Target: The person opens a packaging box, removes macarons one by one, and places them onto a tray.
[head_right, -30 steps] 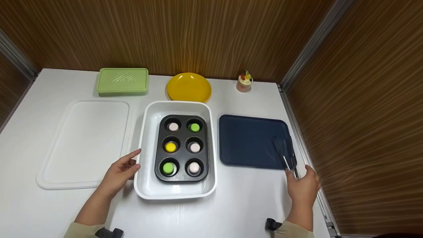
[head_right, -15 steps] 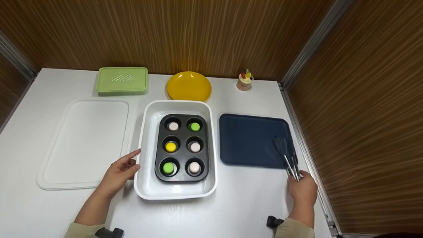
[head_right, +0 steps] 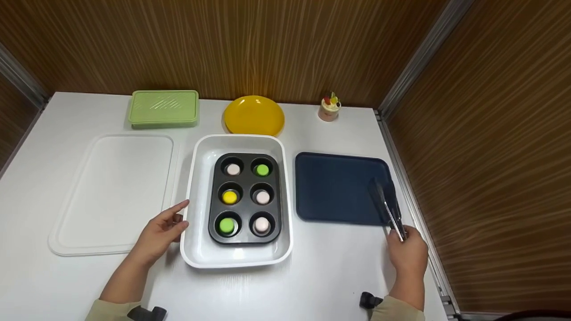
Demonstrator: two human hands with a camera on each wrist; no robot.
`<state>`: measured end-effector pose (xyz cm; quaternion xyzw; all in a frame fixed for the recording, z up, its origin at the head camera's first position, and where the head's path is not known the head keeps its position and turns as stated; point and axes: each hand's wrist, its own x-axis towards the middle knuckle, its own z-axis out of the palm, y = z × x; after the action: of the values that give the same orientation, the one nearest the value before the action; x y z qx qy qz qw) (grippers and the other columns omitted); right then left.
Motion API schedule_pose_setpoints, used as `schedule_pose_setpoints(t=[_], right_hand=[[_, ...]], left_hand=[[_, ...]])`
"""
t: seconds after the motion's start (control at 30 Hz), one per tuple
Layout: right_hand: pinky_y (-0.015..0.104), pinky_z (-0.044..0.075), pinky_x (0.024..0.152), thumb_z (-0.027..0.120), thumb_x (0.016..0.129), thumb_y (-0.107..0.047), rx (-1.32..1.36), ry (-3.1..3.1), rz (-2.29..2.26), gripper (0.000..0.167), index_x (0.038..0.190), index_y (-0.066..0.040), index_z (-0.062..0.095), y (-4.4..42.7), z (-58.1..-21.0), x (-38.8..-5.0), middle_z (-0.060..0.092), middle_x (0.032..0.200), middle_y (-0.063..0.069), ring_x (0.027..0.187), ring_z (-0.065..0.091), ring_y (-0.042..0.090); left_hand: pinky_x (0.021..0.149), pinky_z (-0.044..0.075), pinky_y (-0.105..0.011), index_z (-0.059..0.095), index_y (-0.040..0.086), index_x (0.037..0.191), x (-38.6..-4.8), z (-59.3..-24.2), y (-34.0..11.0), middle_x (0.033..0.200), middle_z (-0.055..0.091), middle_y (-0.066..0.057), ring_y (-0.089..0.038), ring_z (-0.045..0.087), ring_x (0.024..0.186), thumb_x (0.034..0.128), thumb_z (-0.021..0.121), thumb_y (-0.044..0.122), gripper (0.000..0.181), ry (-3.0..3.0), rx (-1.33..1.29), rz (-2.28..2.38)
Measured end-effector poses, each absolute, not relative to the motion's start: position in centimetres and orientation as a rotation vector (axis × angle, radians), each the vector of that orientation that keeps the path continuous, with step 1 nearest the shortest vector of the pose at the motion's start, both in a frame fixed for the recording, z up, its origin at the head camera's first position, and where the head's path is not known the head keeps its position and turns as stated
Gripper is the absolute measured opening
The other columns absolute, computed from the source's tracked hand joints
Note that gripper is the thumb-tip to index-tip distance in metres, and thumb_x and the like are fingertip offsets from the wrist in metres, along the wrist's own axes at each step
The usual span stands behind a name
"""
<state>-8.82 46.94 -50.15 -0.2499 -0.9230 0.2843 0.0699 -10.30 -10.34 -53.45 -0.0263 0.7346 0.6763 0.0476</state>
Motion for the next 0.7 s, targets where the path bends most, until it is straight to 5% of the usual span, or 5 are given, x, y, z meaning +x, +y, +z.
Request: schedule_pose_setpoints(t=[0.23,0.37,0.47,0.6,0.7], right_hand=[[0.034,0.044,0.080,0.070,0.101,-0.033,-0.730,-2.647,0.821,0.052,0.130,0.010,0.067,44.8,-48.2,-8.8,0.069,0.120,0.033,0.101,0.063,0.036],[0.020,0.044,0.075,0.079,0.095,-0.030,-0.656,-2.572,0.831,0.049,0.125,0.007,0.073,43.1,-47.1,-8.8,0.073,0.114,0.029,0.087,0.063,0.007],[0.010,0.042,0.068,0.084,0.090,-0.022,-0.568,-2.475,0.859,0.039,0.117,0.005,0.078,41.8,-46.2,-8.7,0.079,0.089,0.004,0.074,0.053,-0.014],[0.006,0.041,0.062,0.087,0.087,-0.013,-0.436,-2.398,0.894,0.029,0.109,0.004,0.081,40.3,-45.2,-8.4,0.059,0.074,-0.037,0.068,0.053,-0.017],[0.006,0.041,0.062,0.088,0.082,-0.004,-0.270,-2.367,0.898,0.023,0.103,0.004,0.082,39.1,-44.8,-8.2,0.066,0.075,-0.026,0.068,0.054,-0.015]], left_hand=[[0.067,0.050,-0.023,0.060,0.003,0.149,-10.3,-53.5,-10.3,0.099,0.060,-0.011,-0.016,0.057,0.079,0.0979,0.073,0.001,0.053,2.239,-0.071,2.072],[0.068,0.050,-0.022,0.060,0.003,0.149,-10.3,-53.6,-10.3,0.099,0.060,-0.011,-0.016,0.057,0.079,0.0983,0.073,0.001,0.052,2.253,-0.066,2.059],[0.068,0.049,-0.022,0.060,0.003,0.149,-10.3,-53.6,-10.2,0.099,0.060,-0.011,-0.016,0.056,0.079,0.0986,0.073,0.002,0.052,2.264,-0.071,2.048],[0.067,0.049,-0.022,0.059,0.003,0.149,-10.2,-53.6,-10.1,0.099,0.060,-0.011,-0.016,0.056,0.078,0.0988,0.072,0.002,0.052,2.272,-0.078,2.044],[0.066,0.049,-0.022,0.059,0.003,0.149,-10.2,-53.5,-10.1,0.099,0.060,-0.011,-0.016,0.056,0.078,0.0987,0.072,0.002,0.052,2.279,-0.083,2.039]])
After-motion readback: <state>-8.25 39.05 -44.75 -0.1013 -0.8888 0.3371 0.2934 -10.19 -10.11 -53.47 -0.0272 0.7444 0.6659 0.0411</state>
